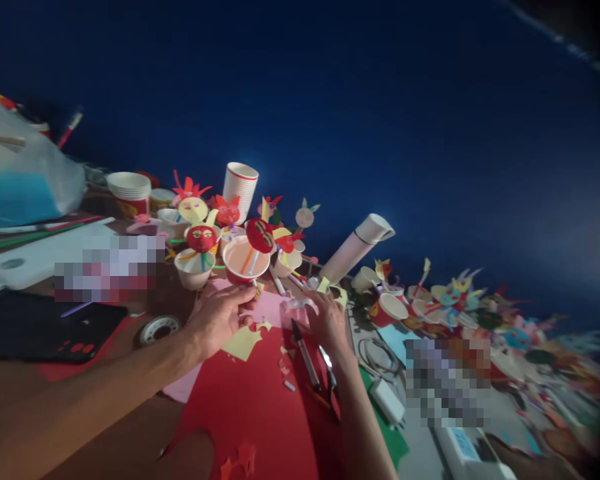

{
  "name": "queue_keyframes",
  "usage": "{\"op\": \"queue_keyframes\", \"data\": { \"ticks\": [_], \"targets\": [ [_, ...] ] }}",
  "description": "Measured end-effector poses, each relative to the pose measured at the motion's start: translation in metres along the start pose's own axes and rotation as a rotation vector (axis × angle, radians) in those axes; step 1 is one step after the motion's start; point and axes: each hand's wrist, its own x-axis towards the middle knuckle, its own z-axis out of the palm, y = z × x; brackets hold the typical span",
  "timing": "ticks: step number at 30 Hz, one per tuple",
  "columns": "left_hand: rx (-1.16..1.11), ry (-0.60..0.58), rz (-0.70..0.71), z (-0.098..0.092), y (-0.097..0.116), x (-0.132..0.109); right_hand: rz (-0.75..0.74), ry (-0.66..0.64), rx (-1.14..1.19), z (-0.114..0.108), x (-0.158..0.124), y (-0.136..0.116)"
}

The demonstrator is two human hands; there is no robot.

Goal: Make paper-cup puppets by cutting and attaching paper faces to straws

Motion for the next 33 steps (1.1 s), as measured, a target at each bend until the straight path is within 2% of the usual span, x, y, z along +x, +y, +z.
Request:
{"op": "queue_keyframes", "data": {
  "ticks": [3, 5, 7, 12, 16, 27, 33],
  "targets": [
    [-0.054, 0.058, -0.043, 0.019, -0.003, 0.002, 0.037, 0.057, 0.106, -0.007, -0.001, -0.001],
    [-0.095, 0.094, -0.096, 0.028, -0.009, 0.005, 0.055, 0.080, 0.208, -0.008, 0.000, -0.009],
    [-0.133, 0.124, -0.074, 0.032, -0.017, 0.011, 0.060, 0.080, 0.315, -0.004, 0.001, -0.024],
    [-0.149, 0.107, -0.062, 0.028, -0.038, 0.027, 0.069, 0.016, 0.508, 0.007, 0.000, -0.065],
    [-0.133, 0.067, -0.039, 0.024, -0.045, 0.029, 0.103, -0.007, 0.573, 0.009, -0.004, -0.081],
    [-0.159, 0.085, -0.094, 0.018, -0.052, 0.030, 0.162, -0.025, 0.579, 0.011, -0.005, -0.080],
    [-0.153, 0.023, -0.080, 0.020, -0.053, 0.020, 0.172, 0.001, 0.562, 0.026, -0.002, -0.059]
  ]
}}
